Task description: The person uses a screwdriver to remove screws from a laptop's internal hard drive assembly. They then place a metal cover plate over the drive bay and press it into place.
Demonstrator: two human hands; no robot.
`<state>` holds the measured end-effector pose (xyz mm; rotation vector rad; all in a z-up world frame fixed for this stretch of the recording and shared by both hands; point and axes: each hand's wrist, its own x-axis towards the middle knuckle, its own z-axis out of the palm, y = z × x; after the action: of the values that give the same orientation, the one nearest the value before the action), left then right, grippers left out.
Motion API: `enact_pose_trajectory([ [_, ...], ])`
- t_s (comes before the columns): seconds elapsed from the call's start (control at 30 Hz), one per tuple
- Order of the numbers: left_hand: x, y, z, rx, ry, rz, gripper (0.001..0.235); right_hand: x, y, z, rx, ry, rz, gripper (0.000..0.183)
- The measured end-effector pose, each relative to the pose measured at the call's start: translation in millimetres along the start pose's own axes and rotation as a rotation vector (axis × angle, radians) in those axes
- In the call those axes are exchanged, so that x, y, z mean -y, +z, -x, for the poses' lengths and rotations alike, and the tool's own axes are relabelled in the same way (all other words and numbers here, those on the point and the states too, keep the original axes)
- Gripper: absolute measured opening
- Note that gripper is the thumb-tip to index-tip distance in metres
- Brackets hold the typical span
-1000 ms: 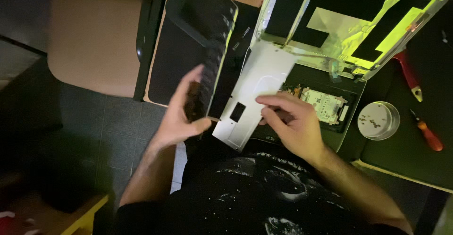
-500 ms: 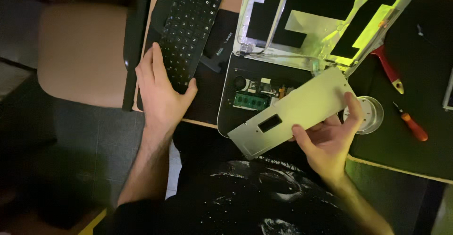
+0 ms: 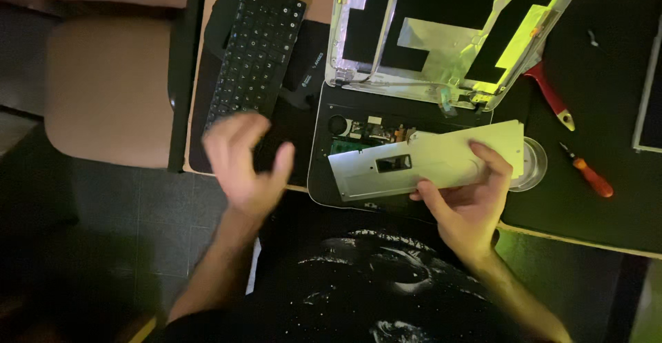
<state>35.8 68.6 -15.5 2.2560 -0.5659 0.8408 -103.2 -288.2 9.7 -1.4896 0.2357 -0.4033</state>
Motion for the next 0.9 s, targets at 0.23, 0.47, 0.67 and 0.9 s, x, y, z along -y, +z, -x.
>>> enact_pose_trajectory([
  [0.23,-90.5,2.4,-11.5,0.492,-0.534,0.804,0.075,0.1,4.6,3.9,-0.019,-0.075,0.009,0.109],
  [0.47,-89.9,2.4,-21.3,0.481,-0.81,0.945,0.04,11.0,-15.7,-5.9,-0.122,-0.202,0.285,0.091],
  [0.67,-81.2,1.5,-22.4,0.432,-0.878,1.01,0.034,30.3,-20.0,-5.1,-0.139,0.105,0.145,0.08],
  [0.9,-79.5,-3.7,-28.7,0.542,-0.964,1.044,0.034,41.7,-22.4,-6.9,-0.111,0.148,0.289,0.078],
])
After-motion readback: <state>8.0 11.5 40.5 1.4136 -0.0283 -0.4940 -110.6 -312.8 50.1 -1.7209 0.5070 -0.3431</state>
